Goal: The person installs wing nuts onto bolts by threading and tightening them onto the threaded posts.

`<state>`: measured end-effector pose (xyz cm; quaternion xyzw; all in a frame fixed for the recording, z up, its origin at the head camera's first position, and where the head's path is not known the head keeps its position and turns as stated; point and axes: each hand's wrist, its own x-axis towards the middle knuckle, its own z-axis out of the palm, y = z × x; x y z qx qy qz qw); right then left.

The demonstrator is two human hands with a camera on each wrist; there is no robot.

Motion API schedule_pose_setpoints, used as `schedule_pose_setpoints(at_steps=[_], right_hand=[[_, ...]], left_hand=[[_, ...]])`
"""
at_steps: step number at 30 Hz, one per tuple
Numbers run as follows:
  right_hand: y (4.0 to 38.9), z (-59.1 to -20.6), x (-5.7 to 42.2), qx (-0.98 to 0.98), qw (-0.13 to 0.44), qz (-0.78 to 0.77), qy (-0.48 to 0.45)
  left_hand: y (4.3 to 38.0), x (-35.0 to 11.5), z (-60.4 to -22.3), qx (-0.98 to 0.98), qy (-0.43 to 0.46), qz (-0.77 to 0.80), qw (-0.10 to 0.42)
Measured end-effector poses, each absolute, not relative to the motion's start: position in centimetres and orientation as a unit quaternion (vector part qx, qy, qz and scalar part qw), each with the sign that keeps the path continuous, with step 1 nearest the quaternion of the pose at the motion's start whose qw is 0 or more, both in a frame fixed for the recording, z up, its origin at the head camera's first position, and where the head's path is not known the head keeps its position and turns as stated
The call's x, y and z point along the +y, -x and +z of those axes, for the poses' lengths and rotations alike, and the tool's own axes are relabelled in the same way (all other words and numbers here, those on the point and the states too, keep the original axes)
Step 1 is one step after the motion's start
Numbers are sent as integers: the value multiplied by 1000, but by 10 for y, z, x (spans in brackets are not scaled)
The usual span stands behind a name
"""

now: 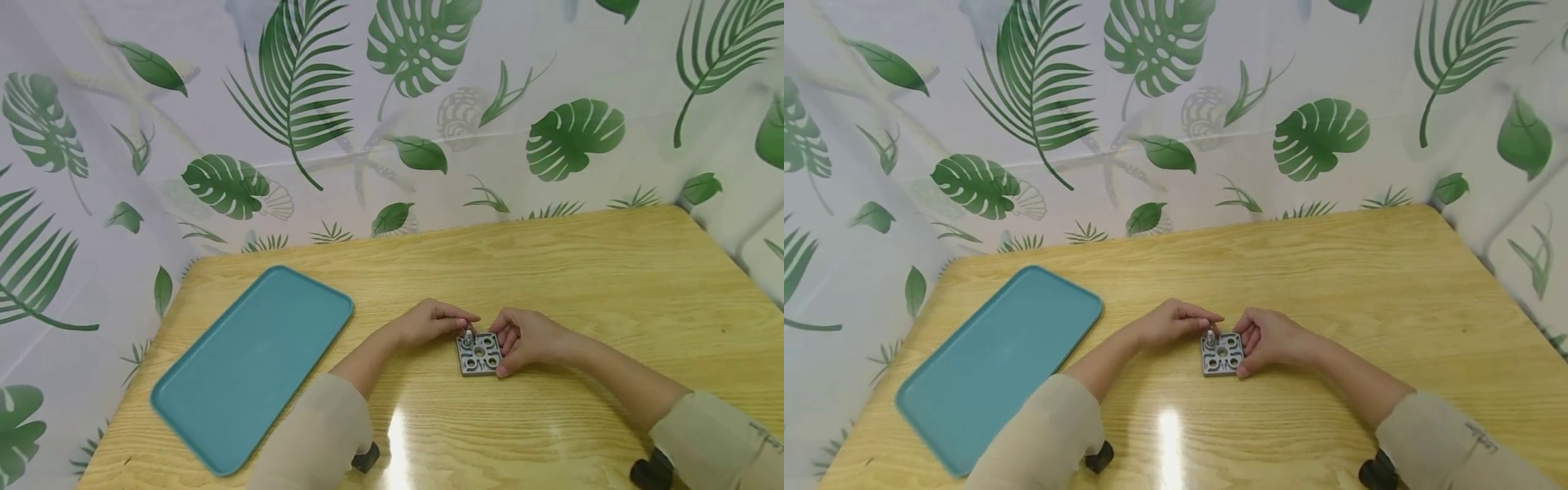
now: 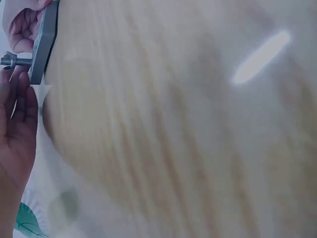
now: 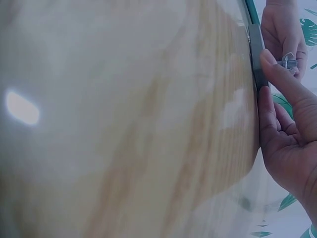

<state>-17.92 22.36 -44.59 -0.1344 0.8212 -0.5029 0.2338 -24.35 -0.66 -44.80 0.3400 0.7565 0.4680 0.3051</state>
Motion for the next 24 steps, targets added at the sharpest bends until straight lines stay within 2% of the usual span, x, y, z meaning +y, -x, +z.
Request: schedule_pose_setpoints(at_steps=[6,9,16,20,24], right_hand=[[181,-449,223,822,231,-502,136],[181,-448,224,824,229,-500,136],[178,-446,223,825,219,-501,144],[178,-446,222,821,225,-505,140],[177,-445,222,820,228,-507,136]], left_hand=[[217,-12,-452,801,-221,531,169],[198,-14,-454,804,-173,555,126],[162,-2,-457,794,-104,590,105],[156,6,-456,792,-66,600,91],[157,10,-457,796,-71,598,64]])
